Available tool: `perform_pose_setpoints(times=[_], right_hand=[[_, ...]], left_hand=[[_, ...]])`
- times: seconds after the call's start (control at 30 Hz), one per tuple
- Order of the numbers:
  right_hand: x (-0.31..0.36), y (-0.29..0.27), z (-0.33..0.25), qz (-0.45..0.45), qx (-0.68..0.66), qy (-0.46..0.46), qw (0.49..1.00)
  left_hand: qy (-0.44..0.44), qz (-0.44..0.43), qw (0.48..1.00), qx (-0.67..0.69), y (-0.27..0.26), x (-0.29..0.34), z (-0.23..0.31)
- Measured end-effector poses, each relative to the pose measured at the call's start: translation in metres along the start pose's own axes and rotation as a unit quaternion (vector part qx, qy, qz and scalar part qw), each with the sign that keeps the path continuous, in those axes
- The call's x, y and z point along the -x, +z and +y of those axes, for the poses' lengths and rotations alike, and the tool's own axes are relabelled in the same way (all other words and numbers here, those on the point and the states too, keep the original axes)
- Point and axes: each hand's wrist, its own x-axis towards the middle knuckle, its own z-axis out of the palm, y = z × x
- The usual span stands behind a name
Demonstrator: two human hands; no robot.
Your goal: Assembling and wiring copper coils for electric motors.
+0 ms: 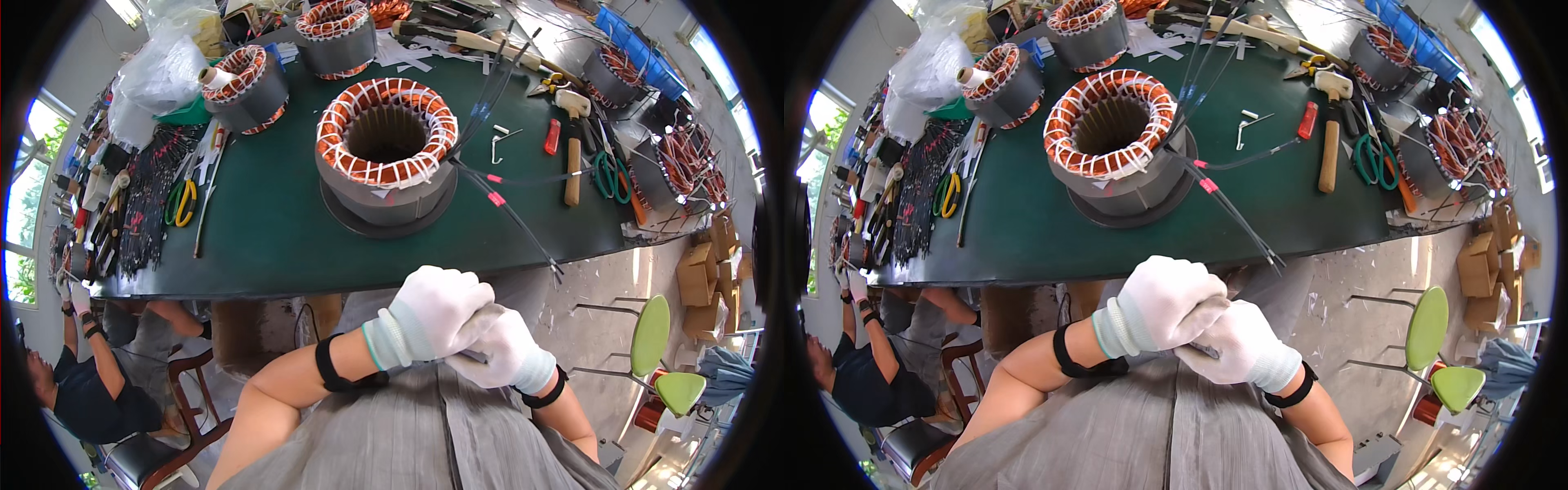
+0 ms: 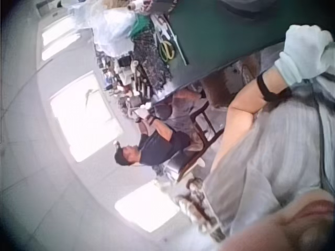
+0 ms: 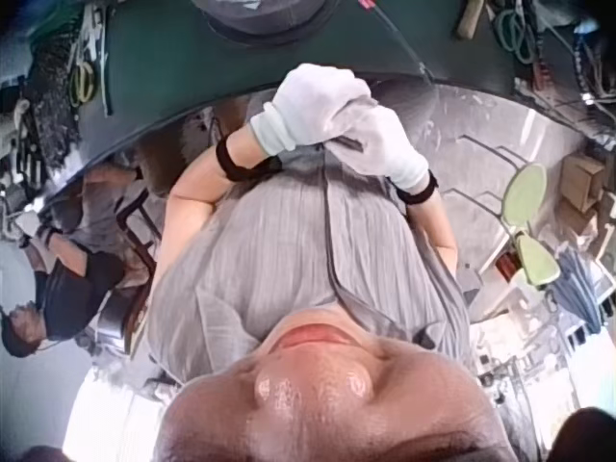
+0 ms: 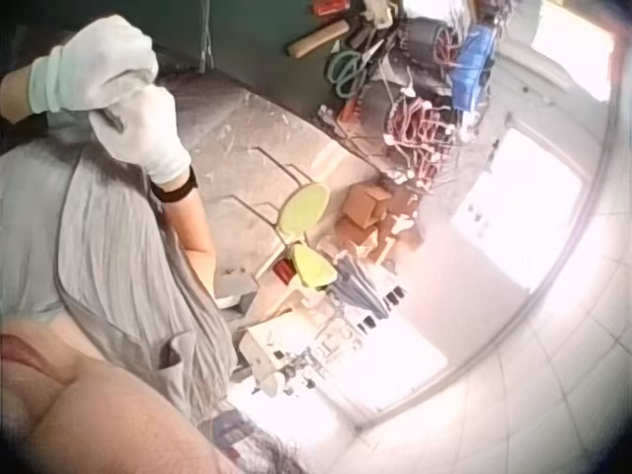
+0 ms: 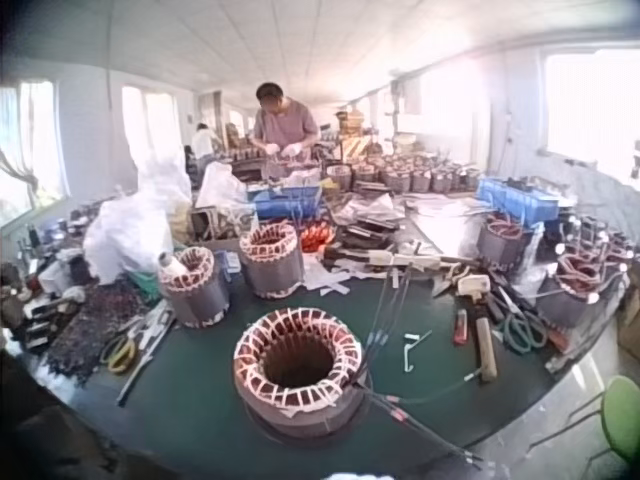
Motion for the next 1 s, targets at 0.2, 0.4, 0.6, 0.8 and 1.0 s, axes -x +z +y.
perform_pose_setpoints(times=[0.2,0.4,0.6,0.8,1.0], right_hand=[[-0.003,0.017,-0.010,-0.036,-0.055,-0.020,0.998],[0.005,0.017,-0.010,-0.051,-0.015,0.022,0.998],[0.000,0.024,-0.007,-0.082,-0.075,-0.004,0.994],[0.003,0.015,-0.012,-0.017,-0.160,0.057,0.985],[0.007,-0.017,0.007,0.117,-0.320,0.200,0.919]], left_hand=[[-0.073,-0.030,0.990,0.119,-0.009,0.023,0.004],[-0.058,-0.041,0.987,0.142,-0.004,0.018,0.002],[-0.048,-0.095,0.987,0.116,-0.023,0.008,0.009],[0.056,0.001,0.996,-0.070,-0.047,0.022,0.009],[-0.171,0.372,0.912,0.002,-0.105,0.031,-0.013]])
